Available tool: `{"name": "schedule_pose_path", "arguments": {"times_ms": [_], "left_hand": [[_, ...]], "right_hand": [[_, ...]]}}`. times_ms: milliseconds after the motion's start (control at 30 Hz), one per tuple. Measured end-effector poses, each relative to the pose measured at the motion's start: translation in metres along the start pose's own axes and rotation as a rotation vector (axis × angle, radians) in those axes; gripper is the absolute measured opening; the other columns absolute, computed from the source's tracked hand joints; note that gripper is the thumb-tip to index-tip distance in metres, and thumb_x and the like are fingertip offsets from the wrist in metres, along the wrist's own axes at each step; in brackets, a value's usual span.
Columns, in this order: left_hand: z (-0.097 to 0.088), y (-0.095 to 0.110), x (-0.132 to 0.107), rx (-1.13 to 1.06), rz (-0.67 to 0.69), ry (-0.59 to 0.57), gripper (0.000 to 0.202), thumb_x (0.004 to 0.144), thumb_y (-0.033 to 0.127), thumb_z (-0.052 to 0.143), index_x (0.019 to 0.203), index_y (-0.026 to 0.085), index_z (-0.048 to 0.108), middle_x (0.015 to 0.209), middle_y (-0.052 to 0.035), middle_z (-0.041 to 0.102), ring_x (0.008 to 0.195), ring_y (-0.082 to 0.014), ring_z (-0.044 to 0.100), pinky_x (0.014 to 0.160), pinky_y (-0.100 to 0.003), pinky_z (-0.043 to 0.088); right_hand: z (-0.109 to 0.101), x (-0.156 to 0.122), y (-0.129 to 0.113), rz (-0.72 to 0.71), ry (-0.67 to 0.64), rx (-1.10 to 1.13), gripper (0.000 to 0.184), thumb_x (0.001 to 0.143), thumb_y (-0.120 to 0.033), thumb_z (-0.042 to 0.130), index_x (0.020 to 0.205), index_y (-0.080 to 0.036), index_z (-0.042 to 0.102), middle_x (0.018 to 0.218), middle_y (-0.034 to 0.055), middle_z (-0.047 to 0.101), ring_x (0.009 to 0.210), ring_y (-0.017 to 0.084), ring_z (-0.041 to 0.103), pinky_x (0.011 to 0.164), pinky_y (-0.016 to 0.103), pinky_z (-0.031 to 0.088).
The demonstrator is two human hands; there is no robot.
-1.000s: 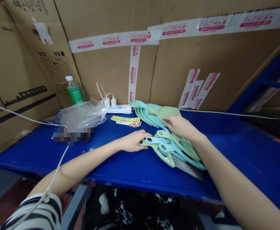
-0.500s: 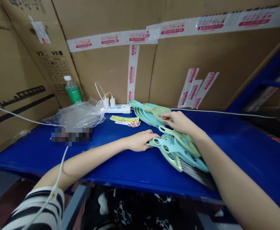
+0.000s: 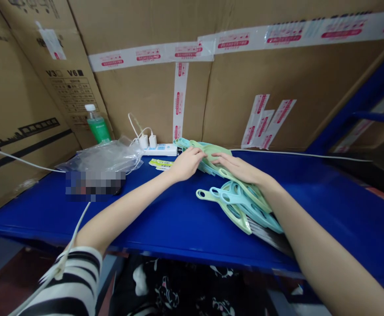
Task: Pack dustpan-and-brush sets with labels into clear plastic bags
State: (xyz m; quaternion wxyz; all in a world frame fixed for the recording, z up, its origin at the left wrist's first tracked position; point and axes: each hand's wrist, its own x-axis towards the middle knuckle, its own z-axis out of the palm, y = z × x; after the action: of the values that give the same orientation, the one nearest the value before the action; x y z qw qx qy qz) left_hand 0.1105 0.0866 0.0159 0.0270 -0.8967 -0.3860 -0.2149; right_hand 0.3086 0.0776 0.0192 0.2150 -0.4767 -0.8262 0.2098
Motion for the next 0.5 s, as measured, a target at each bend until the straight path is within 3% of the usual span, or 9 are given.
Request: {"name": "schedule_pose_path", "arguments": {"times_ms": [100,167,267,367,433,500], "left_hand": [[0.005,-0.008,0.012,0.199,0.082,-0.104,0.038,0.092,0.009,0.037,0.127,0.014,0.051,0.134,-0.0123,0.053,0.13,-0.0252,0.039,0.102,-0.043,0.036],[0.007,-0.01,0.016,0.281,0.128,-0.148,0.038,0.093,0.012,0.037,0.129,0.016,0.051,0.135,-0.0117,0.052,0.134,-0.0256,0.036,0.104,-0.046,0.034],[0.007,-0.013,0.018,0.37,0.154,-0.128,0.033,0.094,0.018,0.038,0.121,0.017,0.058,0.128,-0.0132,0.056,0.132,-0.0269,0.038,0.106,-0.048,0.031],[0.007,-0.015,0.016,0.415,0.12,-0.078,0.029,0.094,0.024,0.042,0.113,0.016,0.063,0.124,-0.0146,0.058,0.129,-0.0289,0.042,0.105,-0.048,0.032],[0.008,-0.017,0.014,0.427,0.098,-0.054,0.028,0.094,0.026,0.043,0.11,0.016,0.064,0.123,-0.0146,0.058,0.127,-0.0292,0.043,0.103,-0.048,0.033],[0.01,-0.018,0.012,0.432,0.088,-0.042,0.029,0.094,0.028,0.042,0.11,0.017,0.064,0.123,-0.0147,0.057,0.126,-0.0289,0.044,0.102,-0.047,0.034]], "right_hand": [[-0.001,-0.003,-0.009,0.029,0.005,-0.009,0.043,0.094,-0.04,0.024,0.121,-0.019,0.05,0.122,0.0119,0.064,0.116,0.022,0.056,0.098,0.04,0.042],[-0.002,-0.005,-0.016,0.027,0.024,-0.061,0.04,0.093,-0.04,0.024,0.112,-0.018,0.052,0.112,0.0116,0.067,0.106,0.023,0.061,0.092,0.04,0.045],[-0.005,-0.009,-0.023,-0.025,0.021,-0.205,0.041,0.092,-0.041,0.024,0.098,-0.018,0.057,0.092,0.0096,0.068,0.086,0.023,0.062,0.081,0.039,0.047],[-0.008,-0.015,-0.025,-0.11,-0.025,-0.349,0.047,0.091,-0.044,0.025,0.085,-0.017,0.063,0.089,0.0112,0.067,0.089,0.025,0.058,0.084,0.041,0.044],[-0.01,-0.02,-0.024,-0.107,-0.079,-0.392,0.051,0.091,-0.048,0.026,0.087,-0.019,0.068,0.096,0.0112,0.068,0.098,0.027,0.057,0.087,0.042,0.043],[-0.015,-0.025,-0.022,-0.051,-0.123,-0.398,0.052,0.09,-0.053,0.029,0.102,-0.021,0.069,0.108,0.0099,0.068,0.107,0.029,0.056,0.09,0.043,0.044]]}}
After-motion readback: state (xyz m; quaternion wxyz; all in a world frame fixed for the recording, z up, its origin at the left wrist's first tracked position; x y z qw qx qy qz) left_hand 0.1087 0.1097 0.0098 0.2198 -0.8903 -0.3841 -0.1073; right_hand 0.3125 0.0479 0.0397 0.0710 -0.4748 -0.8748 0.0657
